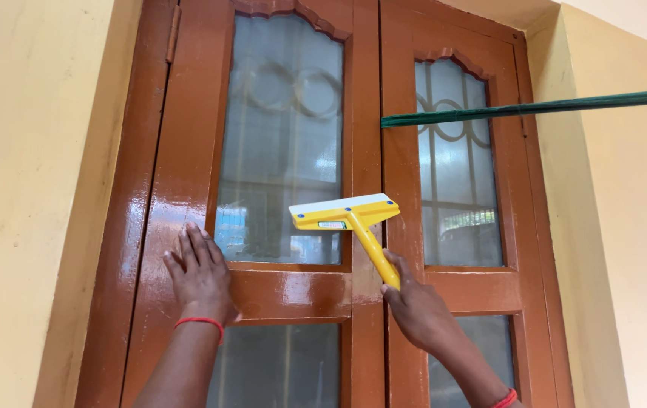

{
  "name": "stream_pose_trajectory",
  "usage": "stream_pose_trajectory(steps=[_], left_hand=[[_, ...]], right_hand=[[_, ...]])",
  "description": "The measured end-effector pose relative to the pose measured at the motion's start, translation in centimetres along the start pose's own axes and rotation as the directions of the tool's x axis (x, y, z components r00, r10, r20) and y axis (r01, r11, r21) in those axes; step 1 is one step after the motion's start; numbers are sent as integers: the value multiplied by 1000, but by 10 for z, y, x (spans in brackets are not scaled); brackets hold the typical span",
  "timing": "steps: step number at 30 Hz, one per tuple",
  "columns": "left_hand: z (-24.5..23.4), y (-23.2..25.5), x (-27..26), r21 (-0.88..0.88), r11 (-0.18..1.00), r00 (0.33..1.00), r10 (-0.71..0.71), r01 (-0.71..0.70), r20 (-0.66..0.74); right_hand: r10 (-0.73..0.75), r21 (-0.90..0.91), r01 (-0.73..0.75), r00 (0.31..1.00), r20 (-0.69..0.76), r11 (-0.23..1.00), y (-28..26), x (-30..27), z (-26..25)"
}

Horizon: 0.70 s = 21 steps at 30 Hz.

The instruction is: The person uses a yellow squeegee to clean the glass panes of a brown wooden double door. They repeatedly wipe the glass surfaces in vertical and horizontal strokes while holding the door frame with the other hand. A spray bottle and cloth are visible on the floor nearby.

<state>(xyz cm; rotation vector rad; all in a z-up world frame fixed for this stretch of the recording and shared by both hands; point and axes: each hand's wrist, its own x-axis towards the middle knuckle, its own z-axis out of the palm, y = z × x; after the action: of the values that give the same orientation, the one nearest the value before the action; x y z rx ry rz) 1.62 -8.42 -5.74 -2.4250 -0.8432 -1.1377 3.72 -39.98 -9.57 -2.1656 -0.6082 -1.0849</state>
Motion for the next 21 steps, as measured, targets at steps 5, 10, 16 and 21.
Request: stream_pose_trajectory(steps=[5, 10, 16, 21], left_hand=[[5, 5, 15, 131, 990, 984, -34, 58, -175], [-31, -13, -20, 12, 1000, 999, -27, 26, 22], [-34, -26, -19, -77, 996, 998, -35, 39, 47], [-32, -25, -10, -95, 994, 993, -33, 45, 118]], right_hand=[[62, 169, -67, 997, 35, 983, -31, 6, -21], [47, 178, -50, 999, 24, 983, -53, 37, -33], [43, 174, -43, 999, 5, 984, -66, 86, -39], [-3, 170, 9, 999, -35, 985, -67, 115, -59]])
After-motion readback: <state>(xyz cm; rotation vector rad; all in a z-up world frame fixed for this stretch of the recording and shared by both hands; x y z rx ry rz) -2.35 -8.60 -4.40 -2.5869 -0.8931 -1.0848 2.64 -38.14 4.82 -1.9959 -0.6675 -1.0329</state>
